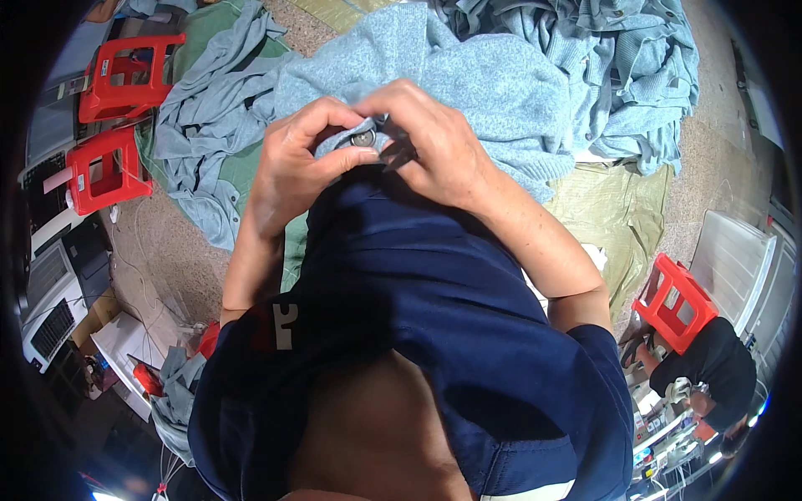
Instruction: The recorder is fastening buttons on several light blue cardigans or shirts.
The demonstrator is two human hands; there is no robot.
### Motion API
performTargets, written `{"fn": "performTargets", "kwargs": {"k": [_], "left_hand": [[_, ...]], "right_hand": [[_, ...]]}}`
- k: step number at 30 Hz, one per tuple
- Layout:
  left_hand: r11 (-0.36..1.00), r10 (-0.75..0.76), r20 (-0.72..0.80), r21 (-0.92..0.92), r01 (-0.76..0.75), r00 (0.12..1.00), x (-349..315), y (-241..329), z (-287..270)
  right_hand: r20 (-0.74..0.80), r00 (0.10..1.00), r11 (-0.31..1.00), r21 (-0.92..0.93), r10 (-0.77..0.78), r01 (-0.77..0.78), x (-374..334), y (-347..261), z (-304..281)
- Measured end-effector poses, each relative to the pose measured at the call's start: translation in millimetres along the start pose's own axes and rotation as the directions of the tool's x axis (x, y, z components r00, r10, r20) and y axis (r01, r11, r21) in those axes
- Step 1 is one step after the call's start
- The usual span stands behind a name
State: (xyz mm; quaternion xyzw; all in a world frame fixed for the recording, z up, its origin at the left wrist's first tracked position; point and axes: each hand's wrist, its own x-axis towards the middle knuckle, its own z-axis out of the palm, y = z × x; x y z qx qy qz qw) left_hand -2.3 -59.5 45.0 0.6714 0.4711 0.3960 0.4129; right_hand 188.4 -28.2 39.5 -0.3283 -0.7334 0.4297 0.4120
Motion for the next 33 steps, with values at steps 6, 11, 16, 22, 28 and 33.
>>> {"fn": "performTargets", "kwargs": {"k": [6, 11, 16, 22, 28, 33], "left_hand": [[0.997, 0.075, -0.026, 0.038, -0.074, 0.997, -2, -10, 3], [0.991, -0.008, -0.032, -0.131, 0.003, 0.999, -2, -13, 2], [0.984, -0.172, 0.089, -0.035, 0.176, 0.981, 2, -5, -1], [0.874, 0.277, 0.124, 0.38, -0.304, 0.953, 3, -6, 0], [0.856, 0.243, 0.055, 0.458, -0.241, 0.968, -1, -3, 8], [0.89, 0.274, -0.055, 0.392, -0.231, 0.96, -1, -9, 17]], "right_hand": [[0.087, 0.995, 0.991, -0.122, -0.051, 0.062, -5, 16, 2], [0.015, 0.99, 0.983, -0.12, -0.138, 0.139, -6, 20, 2], [0.021, 0.953, 0.928, -0.219, -0.303, 0.3, -9, 20, 3], [-0.01, 0.961, 0.946, -0.183, -0.275, 0.268, -13, 30, 4], [-0.096, 0.969, 0.957, -0.202, -0.229, 0.206, -12, 27, 7], [0.009, 0.912, 0.85, -0.361, -0.409, 0.384, -8, 27, 0]]}}
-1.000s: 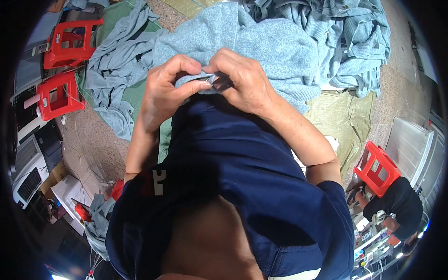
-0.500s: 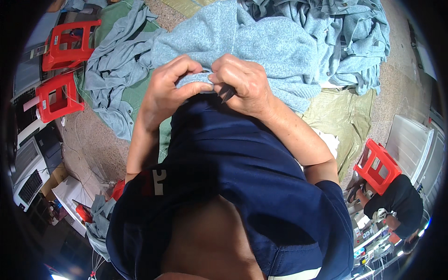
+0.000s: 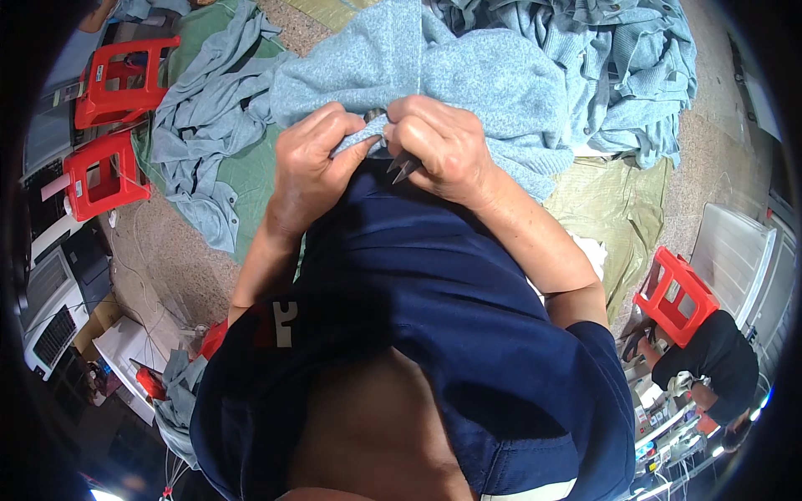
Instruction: The recorder is fastening buttons on several light blue cardigans or shirts.
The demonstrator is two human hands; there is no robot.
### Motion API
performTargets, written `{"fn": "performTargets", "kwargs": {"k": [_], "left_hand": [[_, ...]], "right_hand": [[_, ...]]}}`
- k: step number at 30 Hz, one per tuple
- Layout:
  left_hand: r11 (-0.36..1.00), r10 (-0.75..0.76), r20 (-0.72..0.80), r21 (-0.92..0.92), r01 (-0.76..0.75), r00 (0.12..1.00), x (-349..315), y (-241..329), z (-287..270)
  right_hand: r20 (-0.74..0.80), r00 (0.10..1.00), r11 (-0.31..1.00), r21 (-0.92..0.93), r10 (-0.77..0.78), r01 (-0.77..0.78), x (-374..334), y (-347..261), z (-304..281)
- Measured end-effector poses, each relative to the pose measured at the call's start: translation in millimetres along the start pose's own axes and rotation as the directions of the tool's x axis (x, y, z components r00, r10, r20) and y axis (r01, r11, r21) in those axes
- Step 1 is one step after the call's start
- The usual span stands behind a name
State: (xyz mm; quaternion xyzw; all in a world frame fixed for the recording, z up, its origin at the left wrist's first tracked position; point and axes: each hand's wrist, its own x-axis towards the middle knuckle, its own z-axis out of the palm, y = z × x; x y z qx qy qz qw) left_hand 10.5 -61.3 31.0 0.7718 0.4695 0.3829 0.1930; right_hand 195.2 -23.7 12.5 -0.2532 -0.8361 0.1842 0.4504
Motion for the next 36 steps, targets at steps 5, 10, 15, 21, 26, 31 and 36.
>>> {"fn": "performTargets", "kwargs": {"k": [5, 10, 15, 21, 26, 31, 36], "left_hand": [[0.997, 0.012, -0.108, 0.077, -0.004, 0.994, -5, -2, 9], [0.918, 0.062, -0.165, 0.396, 0.009, 0.984, -16, -32, 11], [0.905, -0.226, -0.117, 0.342, 0.253, 0.967, -62, -76, -14], [0.775, -0.623, -0.051, -0.178, 0.607, 0.78, -86, -92, -46], [0.467, -0.611, 0.181, -0.704, 0.536, 0.77, -68, -68, -69], [0.08, -0.548, 0.443, -0.817, 0.571, 0.71, -20, -21, -58], [0.301, -0.473, 0.366, -0.788, 0.537, 0.801, 15, 7, -25]], "right_hand": [[0.025, 0.998, 0.999, 0.012, -0.052, 0.051, 1, -4, -1], [0.218, 0.943, 0.936, -0.303, 0.25, -0.178, -13, 10, -13], [0.382, 0.833, 0.901, -0.332, 0.399, -0.28, -37, 21, -39], [0.447, 0.799, 0.912, -0.269, 0.402, -0.309, -38, 20, -57], [0.412, 0.73, 0.839, -0.255, 0.545, -0.482, -34, 18, -70], [0.192, 0.948, 0.919, -0.353, 0.254, -0.174, -5, 6, -66], [0.056, 0.998, 0.997, 0.081, -0.014, 0.009, 25, -26, -42]]}}
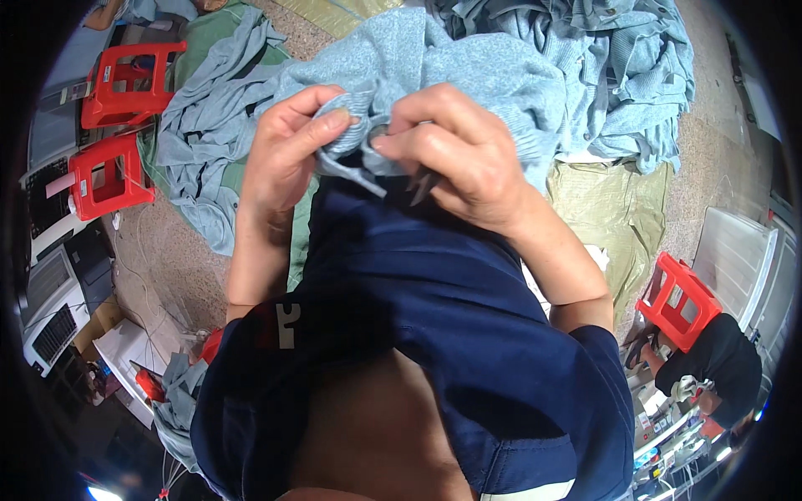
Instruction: The recorder is fastening buttons on several light blue cardigans or shirts.
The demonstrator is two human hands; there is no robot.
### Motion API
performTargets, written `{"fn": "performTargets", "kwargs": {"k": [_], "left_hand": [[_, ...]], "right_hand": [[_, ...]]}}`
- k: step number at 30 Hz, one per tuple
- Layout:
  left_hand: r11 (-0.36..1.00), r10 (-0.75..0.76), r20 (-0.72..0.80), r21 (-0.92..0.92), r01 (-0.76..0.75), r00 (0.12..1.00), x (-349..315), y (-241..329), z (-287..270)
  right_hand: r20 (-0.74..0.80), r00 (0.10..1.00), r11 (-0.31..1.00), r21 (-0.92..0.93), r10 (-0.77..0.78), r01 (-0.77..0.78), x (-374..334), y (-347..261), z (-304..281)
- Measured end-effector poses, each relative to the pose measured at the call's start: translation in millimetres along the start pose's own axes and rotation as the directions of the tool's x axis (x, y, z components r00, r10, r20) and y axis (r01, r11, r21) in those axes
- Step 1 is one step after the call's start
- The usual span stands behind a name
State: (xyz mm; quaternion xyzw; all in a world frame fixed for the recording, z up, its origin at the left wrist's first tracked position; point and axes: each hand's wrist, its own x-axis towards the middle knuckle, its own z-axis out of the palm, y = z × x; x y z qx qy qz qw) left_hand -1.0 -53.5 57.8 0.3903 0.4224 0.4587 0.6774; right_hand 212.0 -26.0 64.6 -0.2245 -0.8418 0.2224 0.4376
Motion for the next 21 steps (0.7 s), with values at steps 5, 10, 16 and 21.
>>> {"fn": "performTargets", "kwargs": {"k": [5, 10, 16, 21], "left_hand": [[0.986, 0.081, -0.055, 0.15, -0.072, 0.995, 0, -5, 11], [0.935, 0.134, 0.034, 0.327, -0.138, 0.99, -2, -8, 3], [0.805, 0.31, 0.185, 0.47, -0.361, 0.932, 0, -10, -3], [0.552, 0.379, 0.233, 0.72, -0.421, 0.895, -4, -6, -1]], "right_hand": [[-0.1, 0.995, 0.999, -0.027, 0.018, -0.021, -9, 11, 23], [-0.061, 0.993, 0.993, 0.066, 0.101, -0.096, -16, 11, 32], [0.013, 0.94, 0.894, 0.303, 0.341, -0.329, -3, 4, 36], [0.158, 0.928, 0.921, 0.147, 0.337, -0.36, -13, 17, 36]]}}
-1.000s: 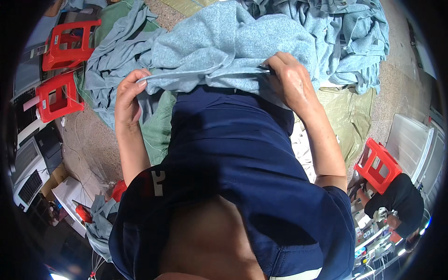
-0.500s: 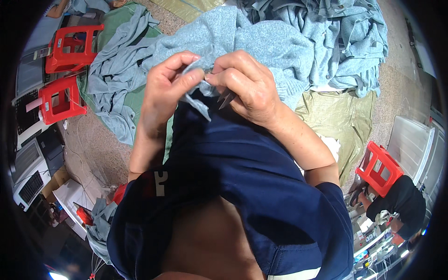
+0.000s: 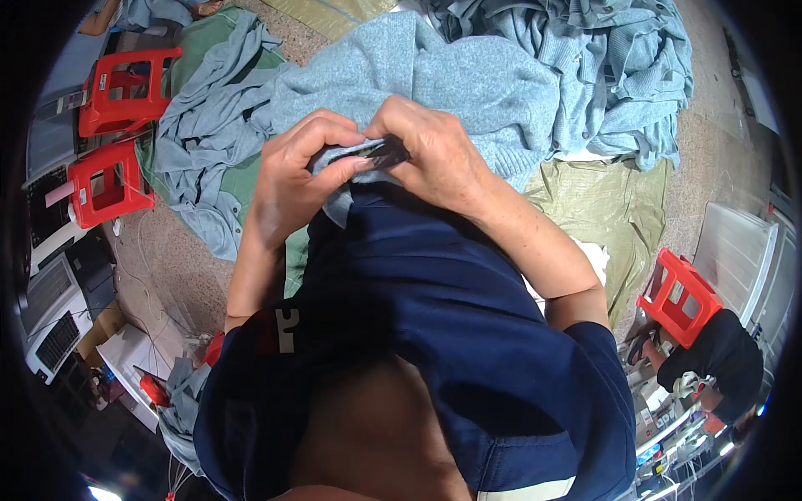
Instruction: The recorder is fastening buttons on several light blue cardigans or shirts.
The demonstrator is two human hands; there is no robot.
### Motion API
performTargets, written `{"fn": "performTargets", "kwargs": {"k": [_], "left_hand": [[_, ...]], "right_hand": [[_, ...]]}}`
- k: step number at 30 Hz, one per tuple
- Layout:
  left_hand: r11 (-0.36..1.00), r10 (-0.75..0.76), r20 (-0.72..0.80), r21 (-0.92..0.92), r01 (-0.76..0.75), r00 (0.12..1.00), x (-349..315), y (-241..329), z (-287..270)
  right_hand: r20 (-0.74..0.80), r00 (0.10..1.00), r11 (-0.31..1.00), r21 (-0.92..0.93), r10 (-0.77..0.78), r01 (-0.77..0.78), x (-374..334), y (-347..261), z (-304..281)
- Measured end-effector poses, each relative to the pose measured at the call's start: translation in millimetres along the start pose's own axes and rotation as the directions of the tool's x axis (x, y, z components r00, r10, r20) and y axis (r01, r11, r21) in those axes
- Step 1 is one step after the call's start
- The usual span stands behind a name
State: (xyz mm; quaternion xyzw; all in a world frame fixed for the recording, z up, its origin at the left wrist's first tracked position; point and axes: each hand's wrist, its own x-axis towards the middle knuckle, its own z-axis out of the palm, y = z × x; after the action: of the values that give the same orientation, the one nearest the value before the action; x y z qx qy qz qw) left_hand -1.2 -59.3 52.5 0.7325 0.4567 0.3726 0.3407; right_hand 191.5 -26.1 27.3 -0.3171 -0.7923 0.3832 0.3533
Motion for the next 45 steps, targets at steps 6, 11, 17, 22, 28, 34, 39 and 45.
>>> {"fn": "performTargets", "kwargs": {"k": [6, 11, 17, 22, 28, 34, 39, 45], "left_hand": [[0.995, 0.01, 0.016, 0.095, -0.011, 1.0, 3, -3, 0], [0.943, 0.145, 0.122, 0.282, -0.175, 0.982, 2, -13, -1], [0.995, -0.102, 0.116, 0.008, 0.102, 0.988, 5, -9, -1], [0.997, -0.079, 0.123, -0.011, 0.081, 0.989, 2, -12, 2], [0.945, 0.201, 0.037, 0.255, -0.203, 0.979, 1, -16, 8], [0.813, 0.302, -0.083, 0.542, -0.211, 0.95, -3, -16, 22], [0.822, 0.262, -0.179, 0.556, -0.122, 0.948, -4, -41, 19], [0.931, -0.253, -0.162, 0.229, 0.286, 0.954, -44, -68, -32]], "right_hand": [[-0.13, 0.991, 1.0, 0.018, -0.014, 0.016, -3, 0, 1], [-0.105, 0.987, 0.985, 0.132, 0.122, -0.108, -7, 5, 1], [-0.175, 0.984, 0.999, 0.008, -0.036, 0.038, -10, 1, 2], [-0.151, 0.967, 0.976, -0.101, -0.207, 0.193, -10, 3, 0], [-0.212, 0.971, 0.993, -0.034, -0.115, 0.11, -11, 10, 1], [-0.243, 0.952, 0.978, -0.139, -0.185, 0.154, -9, 3, 6], [-0.063, 0.997, 0.931, -0.364, -0.033, 0.008, -17, 13, -7], [0.113, 0.986, 0.907, -0.416, 0.124, -0.067, -57, 35, -43]]}}
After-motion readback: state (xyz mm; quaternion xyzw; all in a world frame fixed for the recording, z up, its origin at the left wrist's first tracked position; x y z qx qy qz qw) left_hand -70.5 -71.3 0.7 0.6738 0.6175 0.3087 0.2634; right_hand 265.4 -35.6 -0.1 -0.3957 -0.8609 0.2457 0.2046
